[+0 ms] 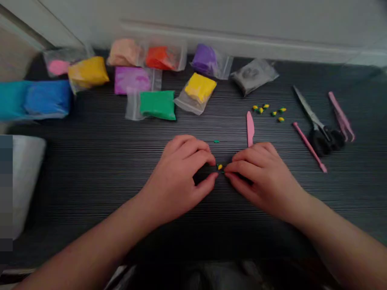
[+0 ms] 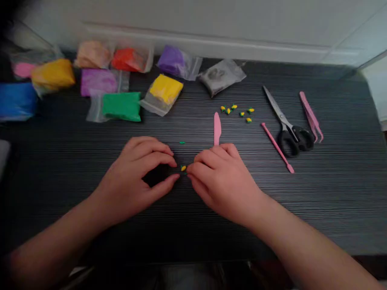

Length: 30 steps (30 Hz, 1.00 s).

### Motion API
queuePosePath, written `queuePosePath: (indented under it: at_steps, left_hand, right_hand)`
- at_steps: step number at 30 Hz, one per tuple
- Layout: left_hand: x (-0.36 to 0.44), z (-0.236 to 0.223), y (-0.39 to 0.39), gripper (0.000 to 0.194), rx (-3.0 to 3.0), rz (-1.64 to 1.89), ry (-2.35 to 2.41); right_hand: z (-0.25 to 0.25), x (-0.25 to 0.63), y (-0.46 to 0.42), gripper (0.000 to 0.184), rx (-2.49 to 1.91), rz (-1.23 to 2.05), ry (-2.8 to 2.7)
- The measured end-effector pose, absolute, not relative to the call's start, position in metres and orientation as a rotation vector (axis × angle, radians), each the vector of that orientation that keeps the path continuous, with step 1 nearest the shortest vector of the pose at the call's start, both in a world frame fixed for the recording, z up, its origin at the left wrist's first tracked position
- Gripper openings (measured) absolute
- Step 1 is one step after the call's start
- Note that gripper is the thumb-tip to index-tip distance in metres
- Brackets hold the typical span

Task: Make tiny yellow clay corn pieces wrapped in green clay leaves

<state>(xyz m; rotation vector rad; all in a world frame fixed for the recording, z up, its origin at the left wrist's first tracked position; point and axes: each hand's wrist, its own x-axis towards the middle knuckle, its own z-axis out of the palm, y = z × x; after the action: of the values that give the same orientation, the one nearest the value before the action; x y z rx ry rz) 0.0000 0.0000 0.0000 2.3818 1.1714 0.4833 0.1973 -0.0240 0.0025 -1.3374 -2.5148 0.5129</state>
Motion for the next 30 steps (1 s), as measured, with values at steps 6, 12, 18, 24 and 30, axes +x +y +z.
queuePosePath:
  at_steps: [6, 12, 18, 24, 30]
  left_hand:
    - [0.0028, -0.0019, -0.0061, 0.013, 2.377, 0.478, 1.219]
    - [0.0046, -0.0044, -0.0068, 0.012, 2.39, 0.488, 1.229]
    - [0.005, -0.0045, -0.0061, 0.012, 2.407, 0.488, 1.21]
    - [0.0055, -0.0049, -0.006, 0.012, 2.413, 0.512, 1.211]
    - [0.0052, -0.0054, -0.0063, 0.012, 2.416, 0.512, 1.207]
  right_hand:
    - [0.0035, 0.1966, -0.0255, 0.015, -1.35, 0.513, -2.506]
    - [0.0036, 0.1952, -0.0249, 0.016, -1.365, 0.503, -2.513]
    - [0.0045, 0.193, -0.0257, 0.016, -1.39, 0.493, -2.504]
    - [0.004, 0.192, -0.0257, 0.016, -1.413, 0.493, -2.49]
    - [0.0037, 0.1926, -0.0257, 0.015, -1.401, 0.52, -2.478]
